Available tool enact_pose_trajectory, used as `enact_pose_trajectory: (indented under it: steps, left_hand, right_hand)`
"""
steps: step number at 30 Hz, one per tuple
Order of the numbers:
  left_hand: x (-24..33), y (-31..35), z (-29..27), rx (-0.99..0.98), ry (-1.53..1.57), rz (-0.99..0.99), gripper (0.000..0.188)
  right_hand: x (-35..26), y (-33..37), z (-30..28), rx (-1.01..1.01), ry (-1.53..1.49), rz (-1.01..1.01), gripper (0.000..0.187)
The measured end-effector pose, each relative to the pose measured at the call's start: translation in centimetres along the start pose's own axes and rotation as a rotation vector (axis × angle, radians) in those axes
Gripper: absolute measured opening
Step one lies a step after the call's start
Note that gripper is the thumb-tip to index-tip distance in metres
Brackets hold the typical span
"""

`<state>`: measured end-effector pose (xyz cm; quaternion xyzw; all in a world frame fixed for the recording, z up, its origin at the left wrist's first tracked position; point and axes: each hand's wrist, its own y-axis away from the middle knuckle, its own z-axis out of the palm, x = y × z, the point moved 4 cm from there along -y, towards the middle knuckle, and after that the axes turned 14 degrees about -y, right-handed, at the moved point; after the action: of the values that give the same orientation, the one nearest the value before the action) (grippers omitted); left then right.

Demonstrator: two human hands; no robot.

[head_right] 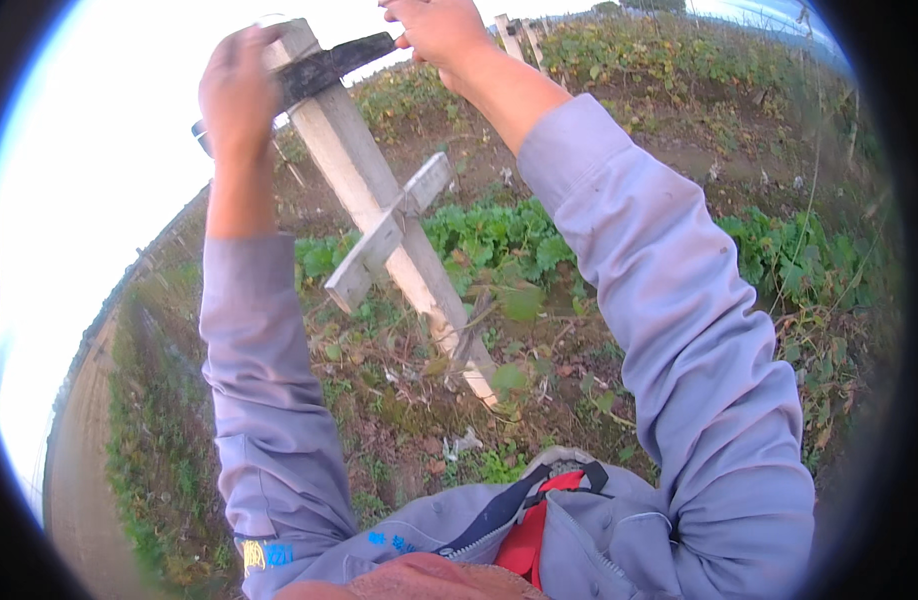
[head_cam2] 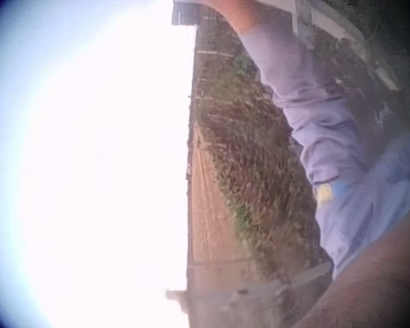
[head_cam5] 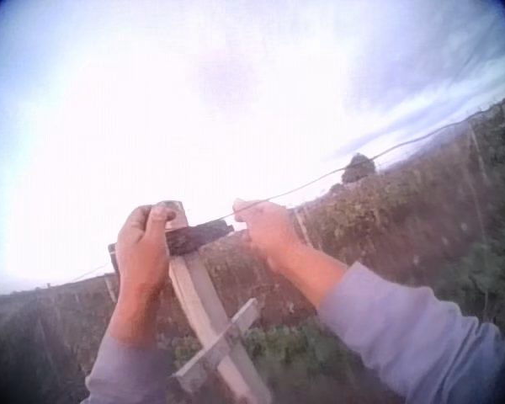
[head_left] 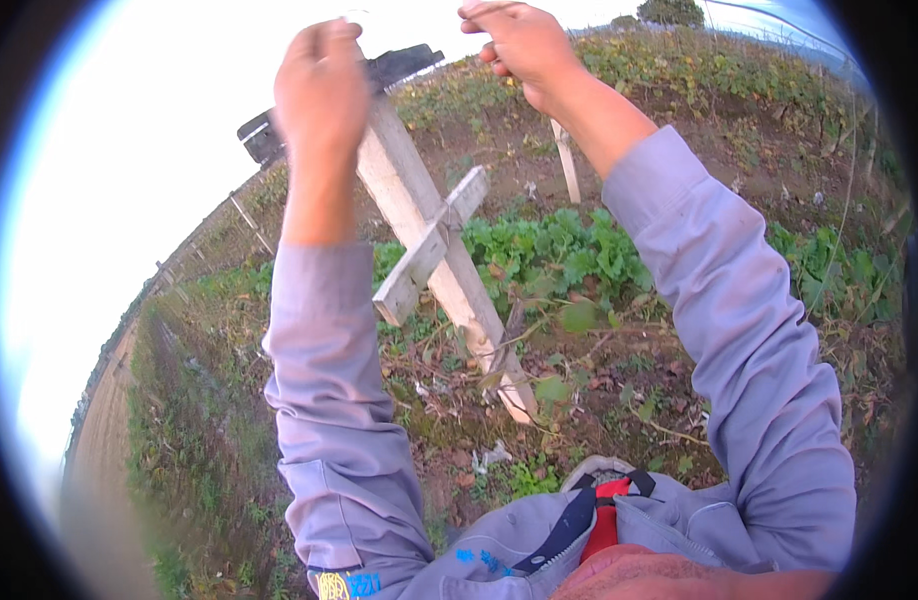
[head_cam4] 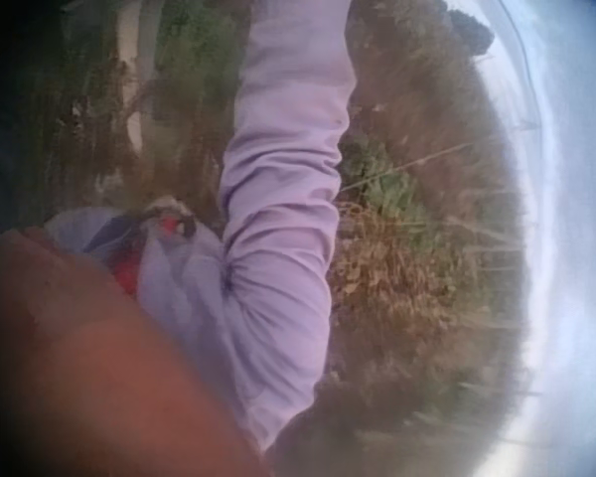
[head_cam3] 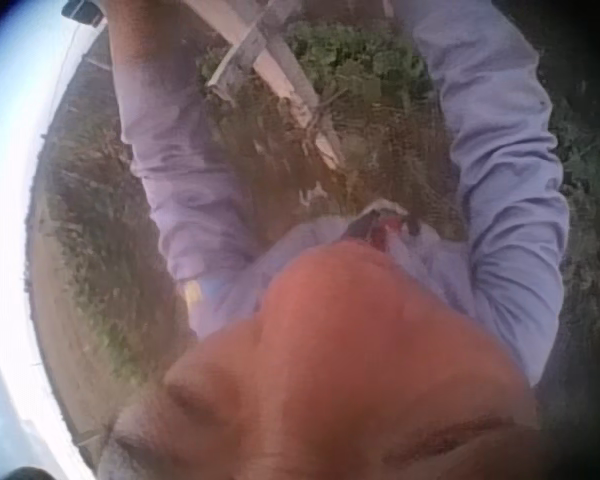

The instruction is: The person ties small white strings around plant stems and secures them to wooden stakes in a vineyard. They repeatedly pull, wrap, and knot the strings to fasten the plants to the support structure.

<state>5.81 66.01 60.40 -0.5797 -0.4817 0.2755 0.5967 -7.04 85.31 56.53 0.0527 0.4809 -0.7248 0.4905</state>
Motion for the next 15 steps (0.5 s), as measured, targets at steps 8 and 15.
enact_pose_trajectory:
  steps: [8, 15]
  left_hand:
    - [2.4, 11.4, -5.0, -0.257, 0.603, -0.227, 0.026]
    - [8.2, 17.6, -3.9, -0.758, 0.178, -0.008, 0.022]
  right_hand:
    - [3.9, 17.0, -3.1, -0.476, 0.214, 0.415, 0.035]
    - [-2.7, 26.5, -9.0, -0.264, 0.209, -0.191, 0.027]
